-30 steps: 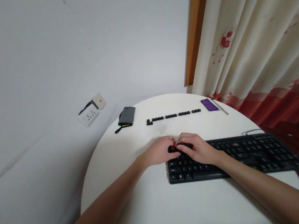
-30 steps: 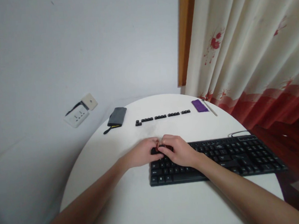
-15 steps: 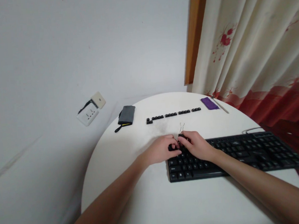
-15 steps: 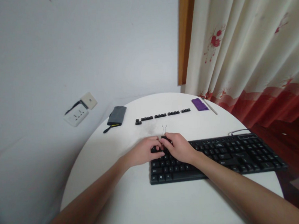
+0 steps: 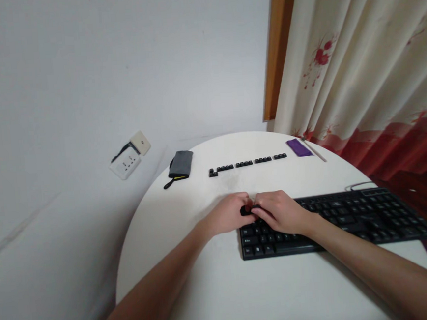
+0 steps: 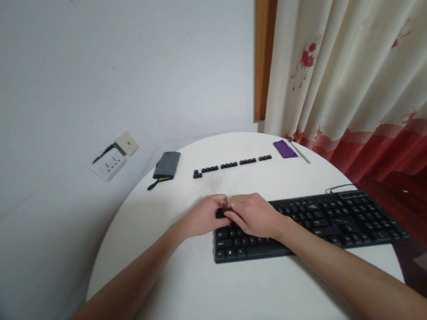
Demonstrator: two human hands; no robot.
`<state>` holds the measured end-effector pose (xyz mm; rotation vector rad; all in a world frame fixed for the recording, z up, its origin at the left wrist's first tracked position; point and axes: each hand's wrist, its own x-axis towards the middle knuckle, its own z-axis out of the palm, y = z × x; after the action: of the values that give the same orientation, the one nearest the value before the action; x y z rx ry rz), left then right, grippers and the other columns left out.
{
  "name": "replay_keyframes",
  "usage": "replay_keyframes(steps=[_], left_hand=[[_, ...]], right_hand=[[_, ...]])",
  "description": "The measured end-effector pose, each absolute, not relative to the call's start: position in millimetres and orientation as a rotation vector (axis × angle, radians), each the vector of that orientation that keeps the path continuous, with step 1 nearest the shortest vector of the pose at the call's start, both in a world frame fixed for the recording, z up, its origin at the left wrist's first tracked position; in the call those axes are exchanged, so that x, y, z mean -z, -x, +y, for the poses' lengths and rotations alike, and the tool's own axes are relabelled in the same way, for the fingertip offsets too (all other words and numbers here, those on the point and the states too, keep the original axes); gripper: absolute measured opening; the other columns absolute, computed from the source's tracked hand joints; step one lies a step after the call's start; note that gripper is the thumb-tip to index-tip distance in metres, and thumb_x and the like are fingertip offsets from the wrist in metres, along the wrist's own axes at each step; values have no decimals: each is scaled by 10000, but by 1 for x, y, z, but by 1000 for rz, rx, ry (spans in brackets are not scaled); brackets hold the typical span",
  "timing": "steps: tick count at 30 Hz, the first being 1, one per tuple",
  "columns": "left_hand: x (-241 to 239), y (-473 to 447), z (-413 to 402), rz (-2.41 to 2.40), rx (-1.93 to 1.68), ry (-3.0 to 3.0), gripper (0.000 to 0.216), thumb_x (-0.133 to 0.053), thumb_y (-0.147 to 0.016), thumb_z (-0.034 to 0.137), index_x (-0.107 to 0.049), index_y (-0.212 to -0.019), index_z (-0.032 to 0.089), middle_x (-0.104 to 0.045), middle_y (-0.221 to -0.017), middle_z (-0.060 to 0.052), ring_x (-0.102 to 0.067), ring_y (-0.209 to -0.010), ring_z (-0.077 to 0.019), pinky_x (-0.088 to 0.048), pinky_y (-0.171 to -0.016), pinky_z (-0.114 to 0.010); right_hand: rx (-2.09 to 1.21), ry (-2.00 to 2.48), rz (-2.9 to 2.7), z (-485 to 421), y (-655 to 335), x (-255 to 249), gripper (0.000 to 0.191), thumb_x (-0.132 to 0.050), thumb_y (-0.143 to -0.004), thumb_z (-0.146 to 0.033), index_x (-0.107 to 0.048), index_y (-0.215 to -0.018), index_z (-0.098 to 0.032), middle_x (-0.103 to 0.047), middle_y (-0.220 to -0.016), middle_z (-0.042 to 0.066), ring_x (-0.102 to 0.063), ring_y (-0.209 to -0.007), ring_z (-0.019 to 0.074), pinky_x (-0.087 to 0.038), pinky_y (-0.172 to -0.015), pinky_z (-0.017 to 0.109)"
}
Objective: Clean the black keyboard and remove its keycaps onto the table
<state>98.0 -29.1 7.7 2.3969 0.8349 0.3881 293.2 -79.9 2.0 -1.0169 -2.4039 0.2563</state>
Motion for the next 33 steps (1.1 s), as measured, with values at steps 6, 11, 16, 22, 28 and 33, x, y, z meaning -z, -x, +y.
replay_keyframes(steps=[6,11,16,22,28,33], left_hand=[[-7,-99,-29,835,-382,-2392,81,-651,-782,252,-606,-767,187,-635,-798,-14,-583,-732,-166,-428,-671,-263],[-8,-100,-28,840,-374,-2396,127,-692,-775,286,-621,-800,184,-618,-784,-6,-567,-694,-153,-425,-627,-256],[-8,-100,-28,829,-373,-2381,145,-700,-774,280,-599,-766,177,-606,-769,3,-556,-681,-143,-422,-619,-251],[-5,-99,-27,807,-367,-2372,126,-691,-776,284,-615,-774,183,-592,-775,7,-548,-693,-138,-414,-620,-245],[-3,-99,-26,775,-417,-2404,114,-683,-793,278,-615,-767,190,-581,-756,19,-534,-694,-135,-402,-636,-246],[-3,-100,-27,763,-437,-2428,73,-667,-804,253,-624,-784,197,-595,-763,18,-549,-728,-145,-418,-666,-250]], right_hand=[[-294,1144,-2275,-80,-289,1,246,-419,-992,-296,-571,-832,-187,-651,-796,63,-588,-712,179,-428,-669,302],[-503,1273,-2063,-73,-290,8,317,-429,-991,-335,-539,-730,-191,-598,-668,19,-541,-621,155,-396,-604,278],[-599,1258,-2004,-71,-290,9,337,-427,-990,-353,-524,-710,-191,-567,-632,-4,-516,-593,141,-376,-589,271],[-658,1250,-1950,-70,-289,11,360,-425,-989,-381,-520,-698,-190,-555,-603,-16,-506,-575,135,-369,-564,264],[-732,1256,-1853,-66,-290,14,362,-434,-981,-406,-543,-717,-184,-594,-620,-2,-535,-576,139,-409,-569,263],[-747,1279,-1808,-63,-291,16,368,-437,-979,-414,-527,-703,-188,-569,-593,-12,-527,-552,134,-404,-550,258]])
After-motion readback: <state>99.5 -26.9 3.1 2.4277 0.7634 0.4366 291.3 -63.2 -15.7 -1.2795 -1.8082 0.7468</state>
